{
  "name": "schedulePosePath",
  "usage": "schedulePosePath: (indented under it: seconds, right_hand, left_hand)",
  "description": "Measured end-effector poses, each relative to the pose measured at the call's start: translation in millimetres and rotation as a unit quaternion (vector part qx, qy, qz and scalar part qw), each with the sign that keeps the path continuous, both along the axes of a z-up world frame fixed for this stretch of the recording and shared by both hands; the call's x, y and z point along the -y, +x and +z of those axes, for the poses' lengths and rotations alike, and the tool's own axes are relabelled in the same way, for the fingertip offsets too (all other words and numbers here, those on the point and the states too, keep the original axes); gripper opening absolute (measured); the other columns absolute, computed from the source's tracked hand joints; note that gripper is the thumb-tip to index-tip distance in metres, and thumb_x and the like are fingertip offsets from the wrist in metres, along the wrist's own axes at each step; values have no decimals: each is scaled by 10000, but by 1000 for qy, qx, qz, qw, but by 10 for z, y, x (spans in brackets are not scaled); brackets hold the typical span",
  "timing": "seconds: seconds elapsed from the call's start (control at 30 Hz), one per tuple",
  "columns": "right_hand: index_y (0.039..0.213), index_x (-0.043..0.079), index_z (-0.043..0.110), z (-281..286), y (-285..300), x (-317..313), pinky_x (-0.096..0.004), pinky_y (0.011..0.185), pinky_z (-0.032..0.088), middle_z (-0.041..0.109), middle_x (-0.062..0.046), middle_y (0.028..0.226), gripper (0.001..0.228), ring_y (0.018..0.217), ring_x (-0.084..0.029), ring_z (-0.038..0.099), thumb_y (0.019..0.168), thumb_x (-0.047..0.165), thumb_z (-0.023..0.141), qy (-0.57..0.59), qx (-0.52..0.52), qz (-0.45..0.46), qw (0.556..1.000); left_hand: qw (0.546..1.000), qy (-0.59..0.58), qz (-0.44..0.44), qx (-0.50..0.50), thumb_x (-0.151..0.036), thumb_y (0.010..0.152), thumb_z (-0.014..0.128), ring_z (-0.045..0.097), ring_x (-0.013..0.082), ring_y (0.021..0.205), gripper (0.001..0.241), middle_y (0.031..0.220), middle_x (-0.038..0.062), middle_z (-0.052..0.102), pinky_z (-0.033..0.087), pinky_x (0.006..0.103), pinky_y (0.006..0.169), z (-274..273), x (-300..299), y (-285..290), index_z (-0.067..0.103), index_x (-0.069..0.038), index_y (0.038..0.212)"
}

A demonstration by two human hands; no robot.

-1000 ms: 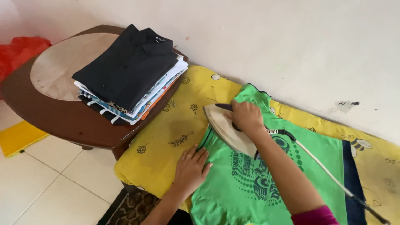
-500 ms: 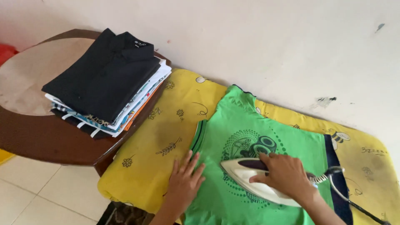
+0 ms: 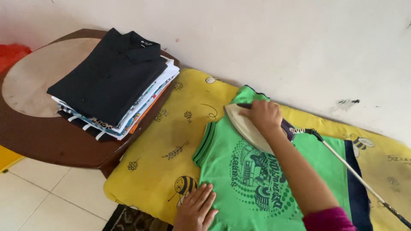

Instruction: The person irons a green t-shirt on a yellow ironing board, smoothing the fabric with their hands and using an electric iron. They flip the shirt to iron the back and then fold it neatly.

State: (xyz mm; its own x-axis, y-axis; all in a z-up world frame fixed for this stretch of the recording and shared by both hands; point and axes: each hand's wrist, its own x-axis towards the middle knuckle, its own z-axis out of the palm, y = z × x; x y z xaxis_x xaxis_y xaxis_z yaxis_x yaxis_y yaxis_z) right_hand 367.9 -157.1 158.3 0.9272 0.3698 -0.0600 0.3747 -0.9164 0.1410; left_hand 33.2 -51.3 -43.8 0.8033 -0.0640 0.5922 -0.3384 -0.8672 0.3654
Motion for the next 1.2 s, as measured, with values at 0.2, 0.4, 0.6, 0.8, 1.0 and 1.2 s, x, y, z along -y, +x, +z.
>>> schedulePosePath:
  seconds: [0.2,0.4,0.6,0.8,1.0,1.2]
  right_hand:
    - [1094,59,744,52,-53,163,-524,814,576,726,-202,1091,726,1030,-445,689,826,732,703,2,-33,-4,999]
    - [1035,176,668,-77,-1106,1405,-302,597,648,700,34,753,536,648,-152,703,920,697,626,-69,-102,24,992]
    - [1017,293,619,-199,-1515,2260,-387,655,642,724,58,750,595,692,-177,738,842,860,577,-157,-115,-21,981]
    - [1034,180,655,-84,-467,1881,-349,588,612,710,-22,773,673,678,-216,709,898,818,490,-117,-45,-98,987]
    - [1083,43,727,44,516,1523,-485,789,600,733,-176,1033,677,979,-389,701,842,675,750,-21,-22,-171,985]
    - [1077,51,706,214,-208,1658,-475,848,590,717,-162,1065,609,1003,-360,698,893,631,700,-28,-66,-151,986]
  left_hand:
    - [999,-3,-6,36,-366,1023,663,497,310,1437,478,1525,126,551,409,483,1165,63,-22,-51,630,-70,1398]
    - [996,37,8,84,-415,1043,581,571,285,1378,459,1469,97,608,469,456,1121,-138,-69,2,638,-109,1380]
    - [996,23,26,82,-389,1034,573,593,262,1356,422,1426,84,643,473,436,1122,33,-13,-2,672,-117,1341]
    - [994,63,15,88,-411,1034,549,577,278,1370,450,1444,98,625,469,453,1116,-255,-84,55,649,-116,1358]
    - [993,54,27,102,-389,1034,552,583,266,1371,444,1448,87,626,466,430,1125,-165,-28,24,634,-116,1374]
    - [993,55,24,98,-422,1032,548,560,256,1394,456,1462,74,617,454,438,1130,-290,-52,37,641,-131,1369]
